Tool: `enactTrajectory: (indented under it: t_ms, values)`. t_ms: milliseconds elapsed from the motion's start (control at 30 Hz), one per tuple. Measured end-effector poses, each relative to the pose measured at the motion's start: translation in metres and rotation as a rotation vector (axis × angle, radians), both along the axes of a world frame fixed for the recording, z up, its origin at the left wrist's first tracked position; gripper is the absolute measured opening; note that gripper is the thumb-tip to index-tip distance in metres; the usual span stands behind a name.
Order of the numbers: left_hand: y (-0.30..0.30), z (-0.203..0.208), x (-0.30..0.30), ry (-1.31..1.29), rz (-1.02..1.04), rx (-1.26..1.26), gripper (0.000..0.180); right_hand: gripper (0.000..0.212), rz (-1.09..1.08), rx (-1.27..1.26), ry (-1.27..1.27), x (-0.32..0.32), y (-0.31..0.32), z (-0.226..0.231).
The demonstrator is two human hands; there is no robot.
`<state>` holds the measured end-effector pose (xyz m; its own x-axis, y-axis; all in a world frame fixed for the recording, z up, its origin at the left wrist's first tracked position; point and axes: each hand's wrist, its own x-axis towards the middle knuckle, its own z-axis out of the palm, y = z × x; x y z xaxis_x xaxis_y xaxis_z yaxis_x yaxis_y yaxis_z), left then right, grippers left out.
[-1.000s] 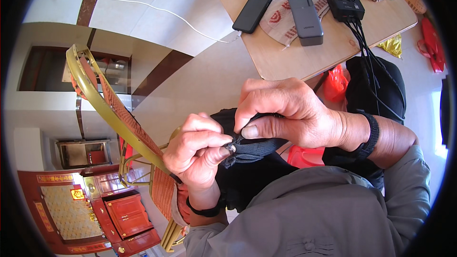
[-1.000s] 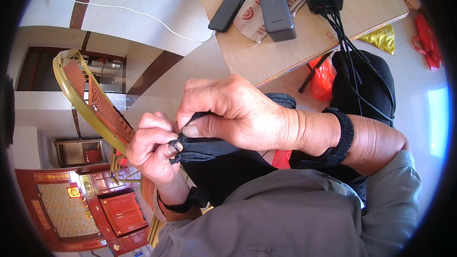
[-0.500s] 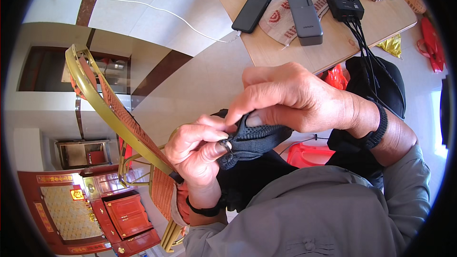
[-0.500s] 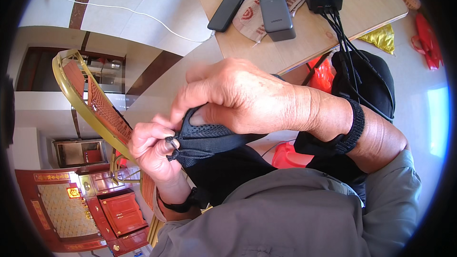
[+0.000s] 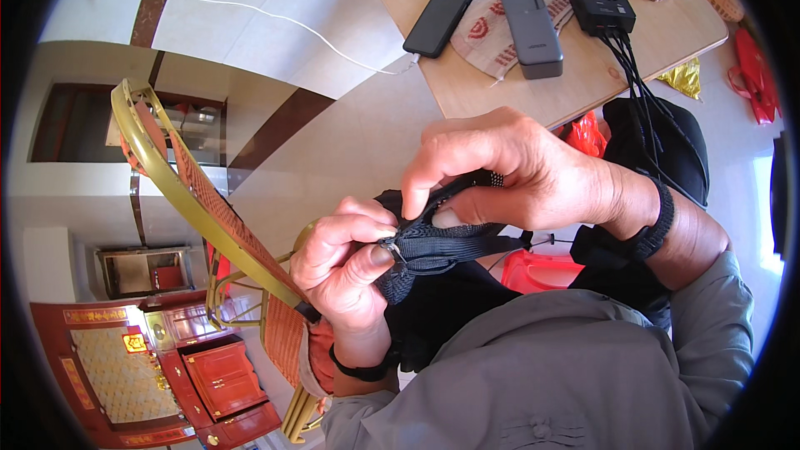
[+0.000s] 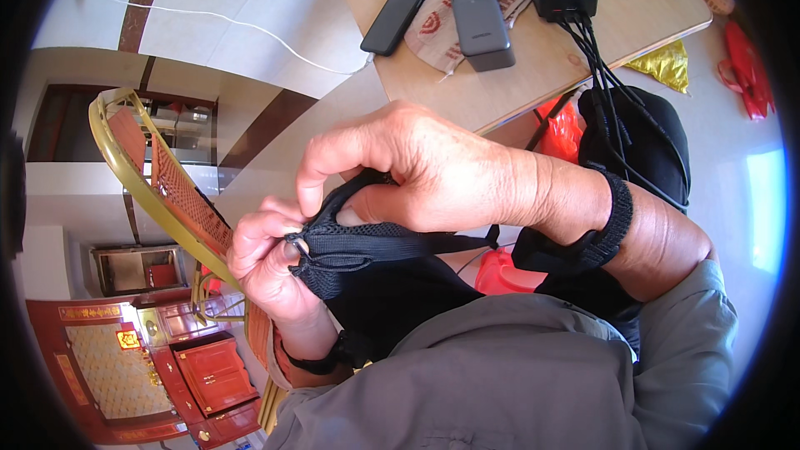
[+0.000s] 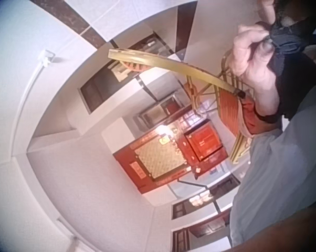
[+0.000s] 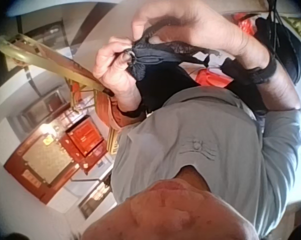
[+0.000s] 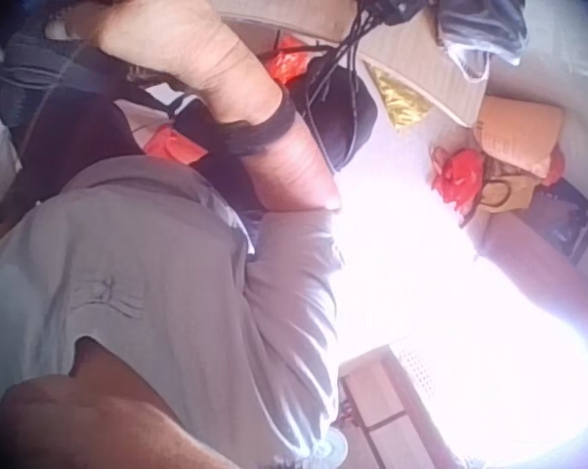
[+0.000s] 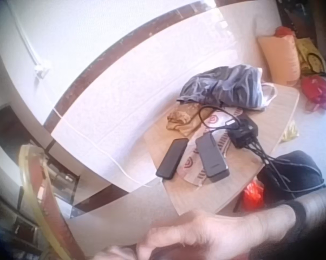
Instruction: Assembling a black mesh head-strap and connecting power cables to a battery pack.
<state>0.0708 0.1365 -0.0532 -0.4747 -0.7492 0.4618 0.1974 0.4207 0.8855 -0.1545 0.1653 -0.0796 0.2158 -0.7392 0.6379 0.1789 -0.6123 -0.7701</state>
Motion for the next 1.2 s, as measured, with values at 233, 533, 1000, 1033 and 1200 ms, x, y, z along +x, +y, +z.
enactTrajectory:
  t_ms: [233, 533, 1000, 1033, 1200]
  values:
    - [0.001, -0.002, -0.002, -0.011, -0.039, 0.003, 0.024, 0.025, -0.149, -0.061, 0.149, -0.002, 0.001, -0.003]
    - [0.001, 0.0, -0.001, -0.004, -0.057, 0.02, 0.028, 0.025, -0.233, -0.05, 0.221, 0.005, 0.0, -0.006]
    - [0.003, -0.002, -0.002, -0.021, -0.112, 0.137, 0.029, 0.019, -0.403, -0.17, 0.303, 0.007, 0.006, -0.001]
    - [0.002, -0.002, -0.002, -0.022, -0.112, 0.137, 0.029, 0.019, -0.404, -0.17, 0.303, 0.007, 0.004, -0.002]
    - [0.0, -0.002, -0.004, -0.057, -0.092, 0.173, 0.025, 0.017, -0.097, -0.103, -0.048, 0.011, -0.004, -0.007]
